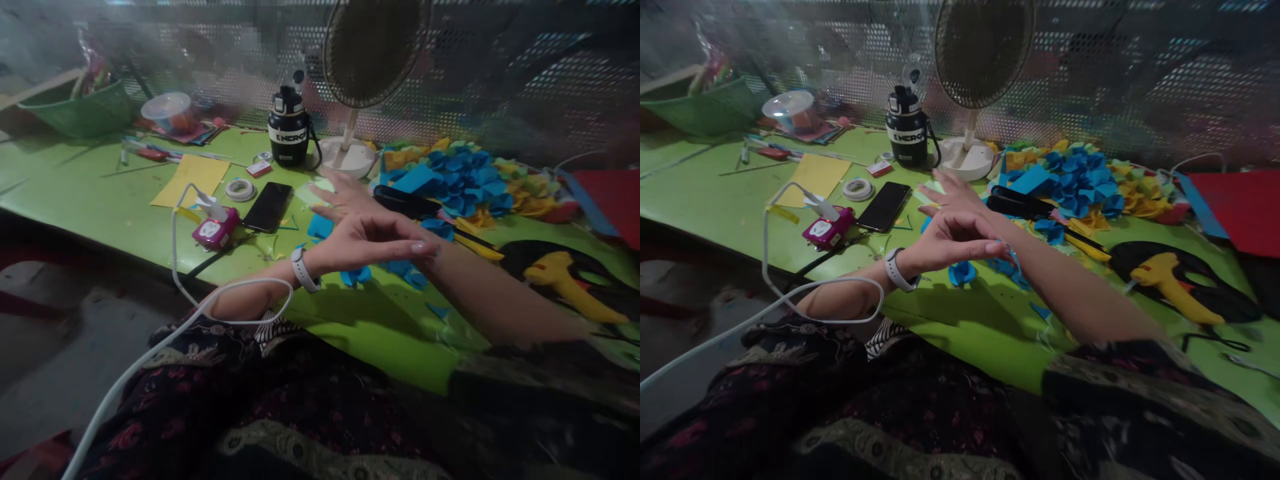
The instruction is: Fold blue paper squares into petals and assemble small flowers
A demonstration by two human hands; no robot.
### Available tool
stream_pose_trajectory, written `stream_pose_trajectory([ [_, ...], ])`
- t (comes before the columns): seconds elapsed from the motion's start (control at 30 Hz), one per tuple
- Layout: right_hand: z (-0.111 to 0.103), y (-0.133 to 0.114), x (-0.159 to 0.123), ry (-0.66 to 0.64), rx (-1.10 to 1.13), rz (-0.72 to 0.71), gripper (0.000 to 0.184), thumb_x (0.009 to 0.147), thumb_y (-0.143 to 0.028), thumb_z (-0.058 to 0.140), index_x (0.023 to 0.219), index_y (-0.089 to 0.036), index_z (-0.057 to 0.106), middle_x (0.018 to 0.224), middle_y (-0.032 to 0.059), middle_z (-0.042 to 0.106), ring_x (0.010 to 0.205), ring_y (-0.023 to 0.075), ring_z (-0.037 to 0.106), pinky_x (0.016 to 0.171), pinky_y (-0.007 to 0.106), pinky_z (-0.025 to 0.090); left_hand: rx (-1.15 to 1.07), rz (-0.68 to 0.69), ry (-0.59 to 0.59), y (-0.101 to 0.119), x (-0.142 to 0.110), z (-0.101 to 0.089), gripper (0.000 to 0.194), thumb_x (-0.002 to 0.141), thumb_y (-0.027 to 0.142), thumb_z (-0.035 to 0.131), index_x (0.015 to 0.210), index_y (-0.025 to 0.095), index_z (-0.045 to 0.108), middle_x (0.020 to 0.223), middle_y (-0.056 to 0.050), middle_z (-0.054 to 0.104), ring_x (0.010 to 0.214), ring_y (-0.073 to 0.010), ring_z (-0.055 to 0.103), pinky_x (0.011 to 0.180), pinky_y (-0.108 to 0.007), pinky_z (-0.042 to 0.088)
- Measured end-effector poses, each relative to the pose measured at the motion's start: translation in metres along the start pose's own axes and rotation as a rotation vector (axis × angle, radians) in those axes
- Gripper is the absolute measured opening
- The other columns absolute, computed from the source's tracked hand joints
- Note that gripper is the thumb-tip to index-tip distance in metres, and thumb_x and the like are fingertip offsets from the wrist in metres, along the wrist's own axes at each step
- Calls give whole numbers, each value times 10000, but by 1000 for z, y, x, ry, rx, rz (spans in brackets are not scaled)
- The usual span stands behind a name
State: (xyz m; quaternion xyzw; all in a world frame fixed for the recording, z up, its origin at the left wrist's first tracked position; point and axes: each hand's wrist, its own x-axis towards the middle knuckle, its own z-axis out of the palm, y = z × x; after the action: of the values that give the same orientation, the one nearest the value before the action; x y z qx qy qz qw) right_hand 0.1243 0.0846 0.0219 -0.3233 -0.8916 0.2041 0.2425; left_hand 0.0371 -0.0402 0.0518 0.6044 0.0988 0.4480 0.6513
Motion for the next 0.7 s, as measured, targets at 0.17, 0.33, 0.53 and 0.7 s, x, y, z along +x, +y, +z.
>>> stream_pose_trajectory([
  [0.17,62,-20,62,-242,-329,-54,664,965,-617,513,1481,-199,525,1684,143,256,1548,420,164,1236,609,139,33,-55,1,2,-4,-6,396,748,534,826,891,171,757,951,-80,782,976,-225,743,935,-322,599],
  [0.33,55,-4,58,-63,-302,-87,689,947,-726,401,1402,-252,608,1599,92,427,1528,395,242,1238,623,174,6,-9,-31,3,0,-7,286,785,462,811,865,191,768,960,-67,779,1002,-214,730,969,-311,582],
  [0.53,2,20,4,95,-161,11,509,889,-624,628,1230,-255,710,1451,118,574,1457,405,365,1215,647,225,14,-13,-13,-4,4,-8,201,805,388,808,817,191,771,882,-42,778,936,-221,748,899,-330,604],
  [0.7,-43,3,-81,203,199,225,349,868,-586,659,824,-247,729,950,72,721,1028,299,672,1008,518,530,8,-9,84,-7,6,-17,334,715,490,863,771,178,758,826,-40,756,813,-197,736,848,-358,606],
])
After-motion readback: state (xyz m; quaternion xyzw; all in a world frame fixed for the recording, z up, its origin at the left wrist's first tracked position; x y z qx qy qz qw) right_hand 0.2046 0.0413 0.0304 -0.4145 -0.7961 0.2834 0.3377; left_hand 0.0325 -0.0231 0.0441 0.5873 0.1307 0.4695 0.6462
